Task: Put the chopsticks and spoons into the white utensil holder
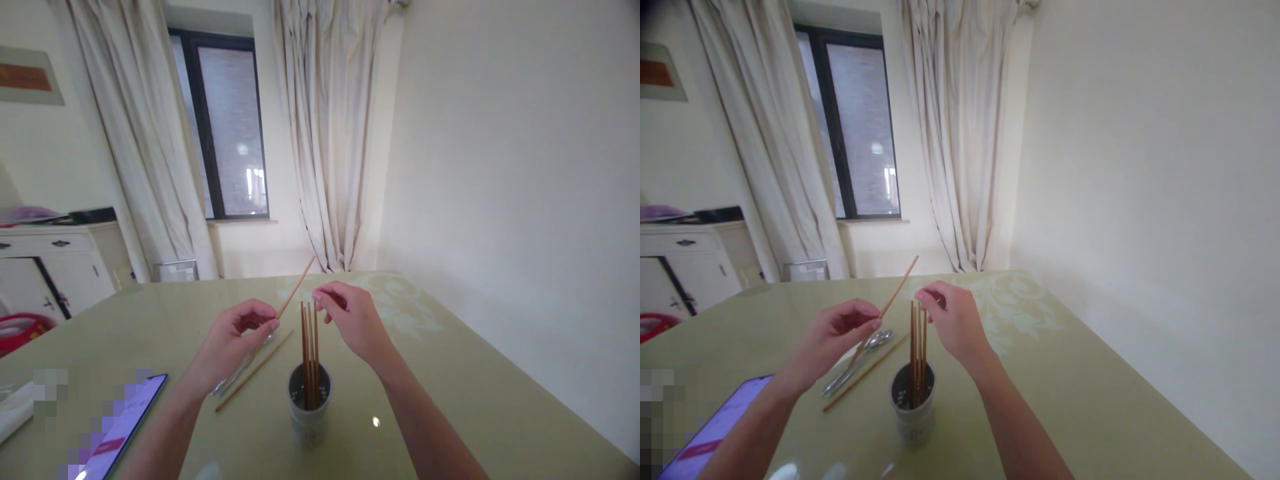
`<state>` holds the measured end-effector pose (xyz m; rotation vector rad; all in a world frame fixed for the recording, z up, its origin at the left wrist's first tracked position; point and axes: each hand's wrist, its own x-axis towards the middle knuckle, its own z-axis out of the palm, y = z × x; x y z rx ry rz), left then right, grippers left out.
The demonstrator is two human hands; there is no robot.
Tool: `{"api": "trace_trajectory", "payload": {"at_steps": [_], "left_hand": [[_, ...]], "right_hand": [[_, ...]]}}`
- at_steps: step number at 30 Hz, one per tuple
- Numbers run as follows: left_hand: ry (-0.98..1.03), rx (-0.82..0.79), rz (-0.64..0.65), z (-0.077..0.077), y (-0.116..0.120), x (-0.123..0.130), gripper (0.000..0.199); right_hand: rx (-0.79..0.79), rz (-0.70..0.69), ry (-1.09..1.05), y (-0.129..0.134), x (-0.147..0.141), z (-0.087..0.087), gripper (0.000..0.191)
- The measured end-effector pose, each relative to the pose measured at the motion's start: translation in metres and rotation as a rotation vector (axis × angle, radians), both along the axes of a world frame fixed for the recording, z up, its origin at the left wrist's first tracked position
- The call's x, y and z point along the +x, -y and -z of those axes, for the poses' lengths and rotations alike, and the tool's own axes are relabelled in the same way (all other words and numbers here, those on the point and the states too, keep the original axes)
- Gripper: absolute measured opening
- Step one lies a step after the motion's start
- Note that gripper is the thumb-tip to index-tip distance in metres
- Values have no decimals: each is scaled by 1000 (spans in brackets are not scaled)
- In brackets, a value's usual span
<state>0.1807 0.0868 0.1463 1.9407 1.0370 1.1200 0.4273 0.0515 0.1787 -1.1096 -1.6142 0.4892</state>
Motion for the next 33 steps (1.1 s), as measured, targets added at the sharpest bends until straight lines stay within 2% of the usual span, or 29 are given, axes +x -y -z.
{"api": "trace_trajectory", "payload": {"at_steps": [3,6,15,20,23,25,28,33], "left_hand": [[1,60,3,-9,15,14,25],[13,100,-13,-12,22,21,21],[95,93,20,-12,24,28,21],[90,62,46,-14,27,28,23],[-6,42,62,-13,22,20,31],[-72,41,19,-8,13,12,39],[-263,55,-68,6,-5,1,33],[-713,38,-122,37,-25,-7,19]], "right_hand": [[-2,-168,-178,6,-6,-4,19],[-20,-256,-273,6,-8,-3,23],[-37,-314,-404,3,-8,-4,22],[10,-285,-411,5,-8,-5,20],[55,-219,-380,7,-5,-6,19],[72,-152,-325,7,-3,-6,19],[72,-87,-229,5,-1,-3,17],[35,-100,-111,-1,-6,3,15]]}}
